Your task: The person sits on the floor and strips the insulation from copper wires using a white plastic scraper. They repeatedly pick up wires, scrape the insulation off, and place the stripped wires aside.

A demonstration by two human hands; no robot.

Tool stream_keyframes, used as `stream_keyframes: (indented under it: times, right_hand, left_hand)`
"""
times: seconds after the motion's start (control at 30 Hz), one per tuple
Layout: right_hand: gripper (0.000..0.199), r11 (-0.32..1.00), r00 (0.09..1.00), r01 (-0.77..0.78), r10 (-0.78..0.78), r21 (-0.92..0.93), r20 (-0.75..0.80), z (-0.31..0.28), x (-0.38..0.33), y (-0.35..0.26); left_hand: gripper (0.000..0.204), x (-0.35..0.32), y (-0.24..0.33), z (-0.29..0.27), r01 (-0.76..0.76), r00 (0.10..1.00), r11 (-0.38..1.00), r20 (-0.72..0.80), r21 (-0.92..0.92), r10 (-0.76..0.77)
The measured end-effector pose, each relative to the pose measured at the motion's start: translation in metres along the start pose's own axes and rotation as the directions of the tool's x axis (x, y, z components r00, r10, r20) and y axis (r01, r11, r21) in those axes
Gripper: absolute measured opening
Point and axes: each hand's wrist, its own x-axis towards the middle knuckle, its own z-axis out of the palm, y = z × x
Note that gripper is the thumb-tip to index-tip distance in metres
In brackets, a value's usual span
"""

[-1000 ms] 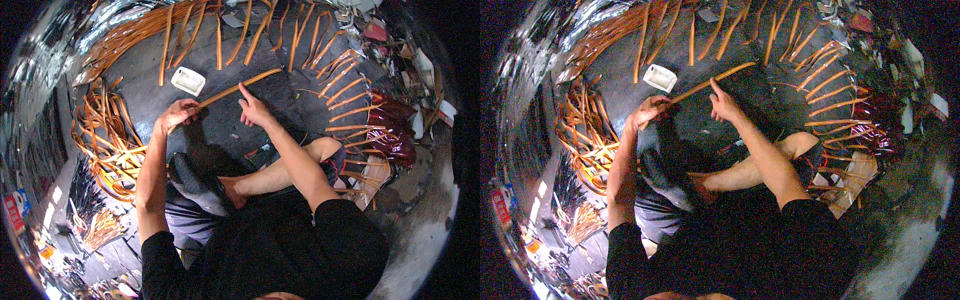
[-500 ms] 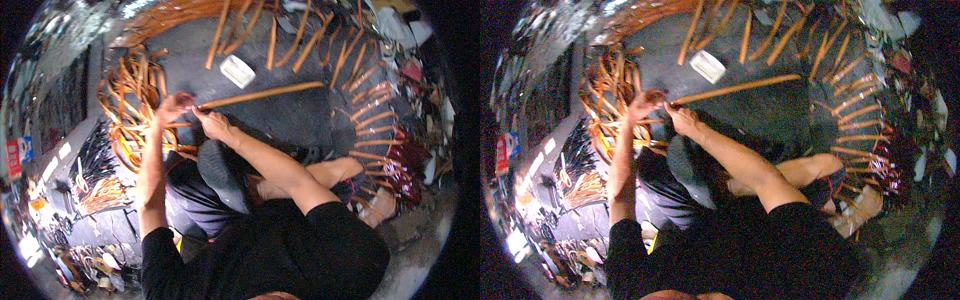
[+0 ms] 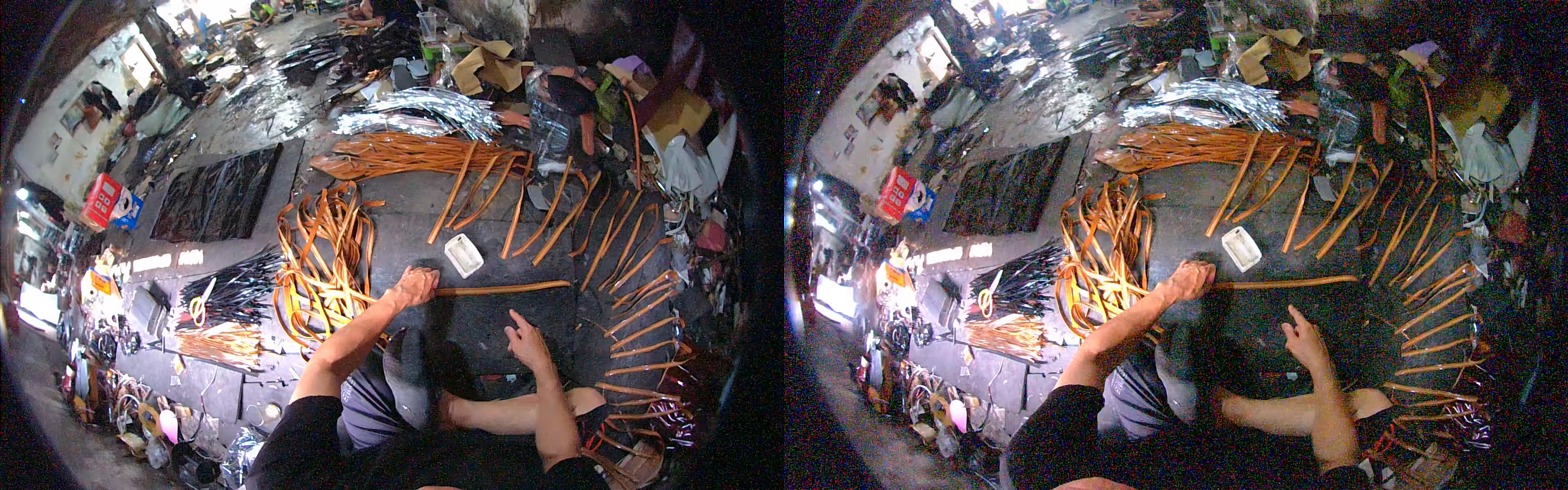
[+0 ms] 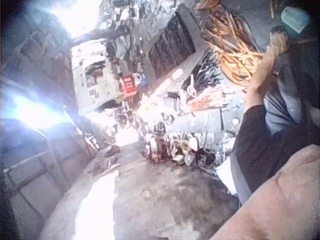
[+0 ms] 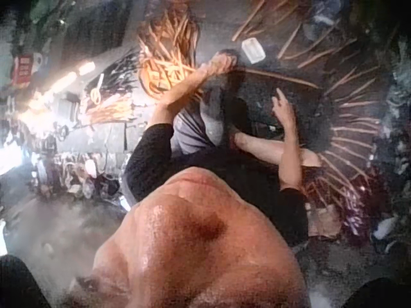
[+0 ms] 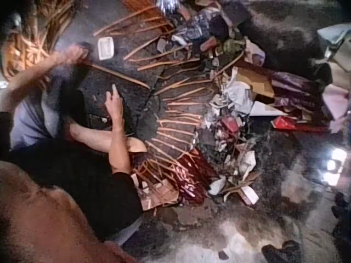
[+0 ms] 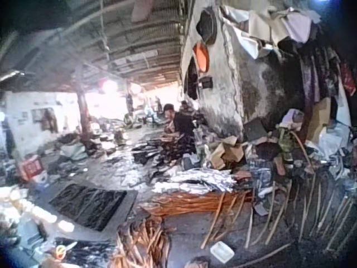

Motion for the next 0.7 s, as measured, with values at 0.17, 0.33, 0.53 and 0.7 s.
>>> stream_keyframes:
  times: [0.17,0.33,0.53,0.7]
  right_hand:
    - [0.052,0.997,0.998,0.046,-0.043,0.068,-0.045,0.013,0.013,0.013]
    - [0.054,0.999,0.996,0.044,-0.046,0.03,0.076,-0.001,0.012,-0.002]
    - [0.053,0.999,0.997,0.024,-0.026,0.029,0.074,-0.006,0.008,-0.001]
    - [0.054,0.997,0.998,0.062,-0.062,0.036,0.004,-0.001,0.019,0.011]
  left_hand:
    - [0.031,0.016,0.012,-0.028,0.16,0.864,0.977,0.499,-0.144,-0.068]
    - [0.037,0.026,0.061,-0.113,0.206,0.89,0.564,0.393,-0.8,0.233]
    - [0.033,0.047,0.123,-0.253,-0.14,0.989,0.49,-0.101,-0.86,0.106]
    - [0.032,0.112,0.116,-0.311,-0.119,0.967,0.618,-0.231,-0.777,-0.104]
